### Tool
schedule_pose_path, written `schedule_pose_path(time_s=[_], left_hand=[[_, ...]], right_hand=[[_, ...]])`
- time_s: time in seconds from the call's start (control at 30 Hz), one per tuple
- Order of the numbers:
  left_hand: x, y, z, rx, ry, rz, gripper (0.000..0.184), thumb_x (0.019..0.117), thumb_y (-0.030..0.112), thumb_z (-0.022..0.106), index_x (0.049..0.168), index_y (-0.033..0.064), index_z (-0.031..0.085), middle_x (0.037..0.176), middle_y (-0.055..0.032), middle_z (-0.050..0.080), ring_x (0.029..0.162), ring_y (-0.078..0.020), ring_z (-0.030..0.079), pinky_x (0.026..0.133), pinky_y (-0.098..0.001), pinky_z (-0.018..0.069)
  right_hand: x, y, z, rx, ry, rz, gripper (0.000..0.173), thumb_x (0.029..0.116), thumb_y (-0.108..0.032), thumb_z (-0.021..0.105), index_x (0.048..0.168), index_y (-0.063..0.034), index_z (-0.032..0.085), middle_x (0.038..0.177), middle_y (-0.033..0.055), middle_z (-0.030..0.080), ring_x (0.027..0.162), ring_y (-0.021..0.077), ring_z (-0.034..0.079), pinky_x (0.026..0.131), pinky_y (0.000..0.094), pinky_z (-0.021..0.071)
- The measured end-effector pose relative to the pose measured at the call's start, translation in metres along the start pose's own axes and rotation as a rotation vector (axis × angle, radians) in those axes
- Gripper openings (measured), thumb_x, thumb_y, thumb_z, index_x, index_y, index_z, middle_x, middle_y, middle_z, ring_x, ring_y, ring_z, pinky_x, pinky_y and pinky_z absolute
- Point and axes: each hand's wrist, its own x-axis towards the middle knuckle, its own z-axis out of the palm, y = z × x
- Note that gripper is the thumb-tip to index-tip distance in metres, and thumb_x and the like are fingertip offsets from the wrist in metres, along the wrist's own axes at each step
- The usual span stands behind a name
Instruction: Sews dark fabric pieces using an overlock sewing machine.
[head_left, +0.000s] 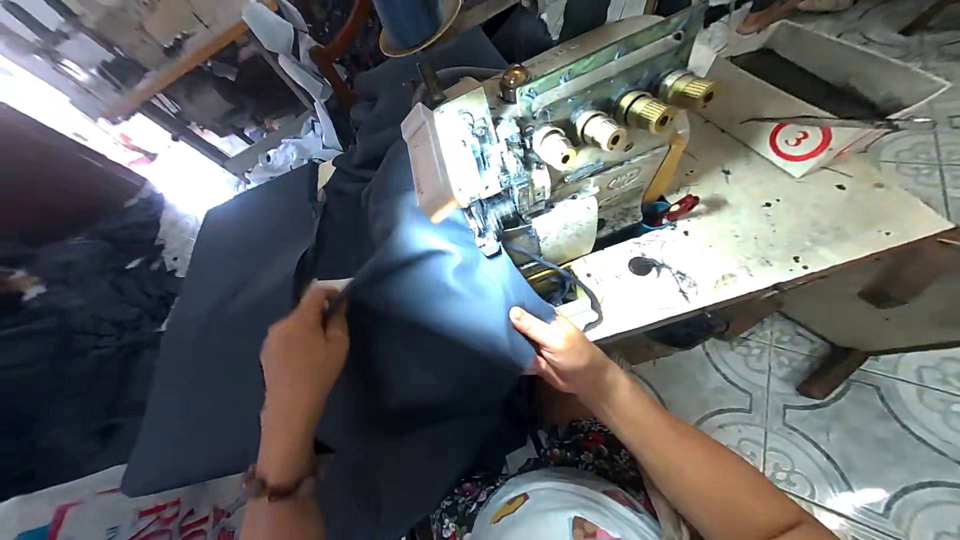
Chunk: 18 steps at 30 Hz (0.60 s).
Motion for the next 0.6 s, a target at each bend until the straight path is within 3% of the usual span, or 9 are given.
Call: schedule_pose_path(time_s=[0.1,0.17,0.2,0.33,0.4,0.47,0.53,0.57,0.6], left_hand=[[0.06,0.016,-0.006,-0.142,-0.047,-0.092,0.032,0.1082,0.015,0.043,0.133,-0.0036,0.051,0.096,-0.0271,0.069,0.082,-0.0423,0.07,0.074,-0.0647,0.0543],[0.095,0.029,0.0,-0.239,-0.064,-0.119,0.038,0.109,0.018,0.04,0.14,-0.0037,0.043,0.106,-0.0266,0.069,0.088,-0.0376,0.072,0.081,-0.0585,0.0575],[0.112,0.037,0.002,-0.25,-0.069,-0.12,0.04,0.1097,0.019,0.041,0.142,-0.0047,0.041,0.112,-0.0272,0.068,0.095,-0.0366,0.072,0.087,-0.0564,0.0565],[0.153,0.032,0.029,-0.278,-0.07,0.096,0.049,0.1075,0.015,0.047,0.148,-0.0058,0.029,0.131,-0.0342,0.056,0.121,-0.0451,0.06,0.102,-0.0607,0.0466],[0.131,0.021,0.026,-0.247,-0.2,0.194,0.054,0.1097,0.017,0.045,0.155,0.0008,0.022,0.143,-0.0318,0.051,0.128,-0.0448,0.056,0.106,-0.059,0.044],[0.09,0.006,0.007,-0.105,-0.365,0.221,0.076,0.1075,0.033,0.053,0.165,0.0104,0.009,0.143,-0.0315,0.053,0.12,-0.0504,0.061,0.098,-0.0684,0.0466],[0.036,-0.003,-0.005,0.036,-0.528,0.209,0.105,0.09,0.05,0.074,0.166,0.0136,0.012,0.117,-0.0335,0.065,0.092,-0.0502,0.068,0.078,-0.0702,0.0533],[0.007,0.0,-0.003,0.088,-0.62,0.179,0.117,0.078,0.053,0.085,0.166,0.0124,0.018,0.116,-0.0373,0.065,0.088,-0.0544,0.068,0.074,-0.0706,0.0536],[-0.016,0.005,0.005,0.137,-0.721,0.144,0.127,0.0683,0.053,0.091,0.165,0.0125,0.02,0.132,-0.043,0.054,0.097,-0.0607,0.065,0.078,-0.0702,0.0541]], right_hand=[[0.016,0.003,0.027,0.205,0.046,-0.012,0.036,0.1115,-0.021,0.028,0.092,-0.0133,0.056,0.057,-0.0067,0.05,0.046,0.0004,0.044,0.048,0.0162,0.0391],[0.023,0.002,0.039,0.205,0.055,-0.029,0.046,0.1123,-0.023,0.024,0.084,-0.0096,0.058,0.053,-0.0057,0.053,0.044,0.0012,0.047,0.048,0.0174,0.0408],[0.025,0.002,0.04,0.148,0.039,-0.036,0.046,0.1117,-0.021,0.023,0.089,-0.0066,0.06,0.054,-0.0055,0.054,0.045,0.0011,0.048,0.048,0.017,0.0422],[0.026,-0.001,0.023,-0.384,-0.056,-0.163,0.035,0.1068,-0.009,0.033,0.097,0.0004,0.066,0.062,-0.0053,0.059,0.053,0.0005,0.055,0.053,0.016,0.0487],[0.008,-0.002,0.004,-0.924,-0.042,-0.366,0.026,0.1045,-0.011,0.048,0.1,-0.0012,0.072,0.076,-0.0017,0.066,0.07,0.0015,0.062,0.067,0.0177,0.0529],[-0.023,0.0,-0.021,-1.492,0.049,-0.527,0.028,0.1028,-0.032,0.056,0.109,-0.0159,0.077,0.105,0.0006,0.074,0.103,0.016,0.067,0.092,0.038,0.0534],[-0.05,0.006,-0.049,-1.804,0.114,-0.517,0.032,0.1022,-0.043,0.053,0.124,-0.0306,0.073,0.136,0.0034,0.066,0.134,0.0352,0.055,0.106,0.066,0.0406],[-0.058,0.01,-0.064,-1.882,0.122,-0.523,0.034,0.1035,-0.043,0.05,0.13,-0.0347,0.069,0.143,0.0049,0.062,0.139,0.0402,0.05,0.107,0.0731,0.0353],[-0.06,0.013,-0.076,-1.951,0.12,-0.548,0.036,0.1055,-0.044,0.045,0.135,-0.0372,0.065,0.147,0.0039,0.059,0.141,0.039,0.048,0.108,0.0708,0.0351]])
